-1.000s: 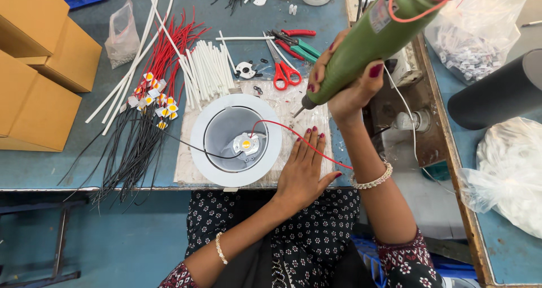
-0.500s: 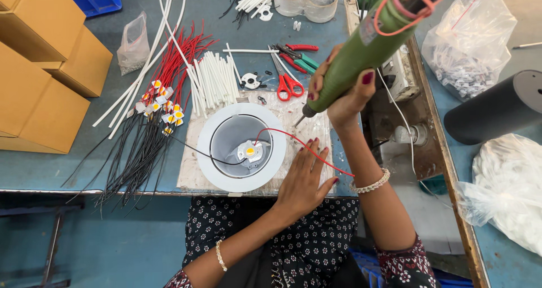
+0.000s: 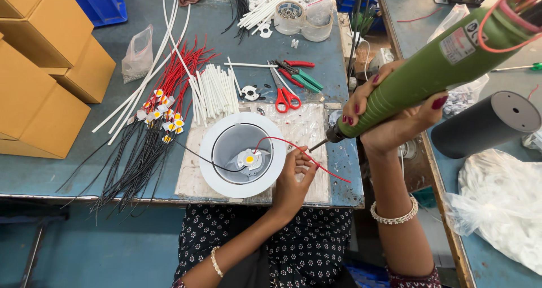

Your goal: The person strips the ends of red and black wires with scissors, places an LED module into a white circular housing, and uses a green heat gun to apply heat to the LED and wires. The person adjusts the wires and housing during the process.

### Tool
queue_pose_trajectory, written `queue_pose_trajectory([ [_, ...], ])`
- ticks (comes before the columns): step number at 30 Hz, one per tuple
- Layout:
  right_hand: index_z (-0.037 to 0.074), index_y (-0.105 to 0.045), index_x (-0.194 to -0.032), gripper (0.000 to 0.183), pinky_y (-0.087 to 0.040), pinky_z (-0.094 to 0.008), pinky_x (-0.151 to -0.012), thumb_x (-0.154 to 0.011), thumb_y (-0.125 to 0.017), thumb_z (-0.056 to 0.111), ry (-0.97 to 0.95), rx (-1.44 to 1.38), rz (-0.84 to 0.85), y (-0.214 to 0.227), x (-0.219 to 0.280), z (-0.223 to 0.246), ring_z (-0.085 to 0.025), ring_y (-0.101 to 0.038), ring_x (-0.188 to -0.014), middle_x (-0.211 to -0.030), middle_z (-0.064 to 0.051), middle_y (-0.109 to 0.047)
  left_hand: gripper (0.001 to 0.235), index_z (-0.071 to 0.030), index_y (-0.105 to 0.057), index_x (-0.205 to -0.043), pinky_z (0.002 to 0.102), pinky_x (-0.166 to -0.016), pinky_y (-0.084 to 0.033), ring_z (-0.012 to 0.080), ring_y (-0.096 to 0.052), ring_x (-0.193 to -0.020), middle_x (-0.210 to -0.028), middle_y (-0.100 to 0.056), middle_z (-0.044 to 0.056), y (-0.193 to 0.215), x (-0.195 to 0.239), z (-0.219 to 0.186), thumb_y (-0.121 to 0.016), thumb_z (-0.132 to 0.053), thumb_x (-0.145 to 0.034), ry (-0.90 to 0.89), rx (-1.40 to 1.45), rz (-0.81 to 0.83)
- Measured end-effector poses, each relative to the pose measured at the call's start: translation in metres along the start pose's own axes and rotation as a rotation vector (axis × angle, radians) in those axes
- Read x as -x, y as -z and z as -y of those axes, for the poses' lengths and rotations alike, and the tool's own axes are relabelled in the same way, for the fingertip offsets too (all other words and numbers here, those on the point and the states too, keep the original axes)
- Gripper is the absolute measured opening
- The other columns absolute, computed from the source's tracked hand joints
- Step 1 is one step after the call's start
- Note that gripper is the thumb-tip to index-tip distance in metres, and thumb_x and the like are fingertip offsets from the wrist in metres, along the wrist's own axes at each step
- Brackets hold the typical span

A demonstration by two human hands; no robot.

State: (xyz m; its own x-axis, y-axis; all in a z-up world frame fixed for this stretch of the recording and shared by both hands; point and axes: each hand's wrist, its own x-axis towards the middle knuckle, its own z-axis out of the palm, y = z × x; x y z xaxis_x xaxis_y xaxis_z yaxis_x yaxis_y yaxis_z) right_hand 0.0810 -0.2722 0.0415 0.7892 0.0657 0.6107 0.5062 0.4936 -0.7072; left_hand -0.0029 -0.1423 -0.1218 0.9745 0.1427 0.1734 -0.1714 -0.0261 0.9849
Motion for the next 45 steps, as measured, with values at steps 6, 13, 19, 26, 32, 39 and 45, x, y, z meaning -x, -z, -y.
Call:
queue_pose_trajectory([
  [6,0.002,-0.042,-0.103,0.083,-0.044,-0.034,-0.04,-0.092,-0.049,0.084,0.027,-0.008,-0.016,-0.003,0.0,-0.005,-0.02,-0.047,-0.046,-0.064,-0.01,-0.043,0.023,0.0,-0.061,-0.12,0.029,-0.086,-0.057,0.0139,-0.069,-0.096,-0.102,-0.07,0.007,-0.004,-0.015,0.011,-0.063,-0.008,-0.099,0.011,0.097,-0.029],
  [13,0.002,-0.042,-0.104,0.084,-0.042,-0.035,-0.041,-0.091,-0.049,0.085,0.055,0.0,-0.023,0.007,-0.004,-0.018,-0.019,-0.049,-0.054,-0.091,-0.007,-0.044,0.021,0.001,-0.066,-0.118,0.029,-0.084,-0.058,0.0154,-0.07,-0.092,-0.101,-0.068,0.01,-0.013,-0.025,0.013,-0.06,-0.005,-0.099,-0.044,0.008,-0.133],
  [19,0.002,-0.042,-0.107,0.084,-0.042,-0.034,-0.042,-0.094,-0.046,0.085,0.011,-0.069,0.012,0.016,-0.007,-0.023,-0.019,-0.049,-0.051,-0.081,-0.009,-0.044,0.023,0.002,-0.07,-0.118,0.029,-0.082,-0.059,0.0174,-0.072,-0.091,-0.104,-0.07,0.013,-0.016,-0.027,0.012,-0.063,-0.008,-0.099,-0.092,-0.048,-0.168],
  [26,0.003,-0.043,-0.106,0.082,-0.044,-0.035,-0.041,-0.093,-0.045,0.084,0.027,-0.08,-0.01,0.022,-0.008,-0.023,-0.019,-0.048,-0.05,-0.072,-0.008,-0.043,0.025,0.0,-0.069,-0.121,0.029,-0.087,-0.06,0.019,-0.074,-0.099,-0.112,-0.072,0.015,-0.017,-0.032,0.012,-0.064,-0.014,-0.101,-0.091,-0.057,-0.198],
  [32,0.003,-0.044,-0.101,0.08,-0.042,-0.034,-0.043,-0.094,-0.046,0.083,0.067,-0.076,-0.029,0.027,-0.005,-0.008,-0.018,-0.048,-0.049,-0.069,-0.007,-0.044,0.03,-0.003,-0.069,-0.126,0.03,-0.088,-0.057,0.0178,-0.074,-0.098,-0.11,-0.077,0.011,-0.014,-0.017,0.009,-0.067,-0.011,-0.097,-0.101,-0.015,-0.063],
  [39,0.002,-0.044,-0.09,0.084,-0.04,-0.032,-0.042,-0.094,-0.037,0.085,0.033,-0.012,-0.127,0.036,0.019,0.015,-0.019,-0.05,-0.046,-0.063,-0.008,-0.04,0.034,-0.006,-0.07,-0.128,0.027,-0.085,-0.057,0.0133,-0.072,-0.093,-0.105,-0.079,0.008,-0.009,0.0,-0.006,-0.07,-0.008,-0.094,0.009,0.094,0.003],
  [45,0.0,-0.046,-0.088,0.089,-0.038,-0.033,-0.037,-0.089,-0.038,0.088,-0.077,-0.076,-0.087,0.039,0.062,0.039,-0.02,-0.046,-0.041,-0.057,-0.011,-0.042,0.036,-0.008,-0.072,-0.125,0.026,-0.078,-0.059,0.0101,-0.075,-0.087,-0.098,-0.081,0.006,0.02,0.037,-0.024,-0.074,-0.009,-0.09,0.105,0.076,0.169],
])
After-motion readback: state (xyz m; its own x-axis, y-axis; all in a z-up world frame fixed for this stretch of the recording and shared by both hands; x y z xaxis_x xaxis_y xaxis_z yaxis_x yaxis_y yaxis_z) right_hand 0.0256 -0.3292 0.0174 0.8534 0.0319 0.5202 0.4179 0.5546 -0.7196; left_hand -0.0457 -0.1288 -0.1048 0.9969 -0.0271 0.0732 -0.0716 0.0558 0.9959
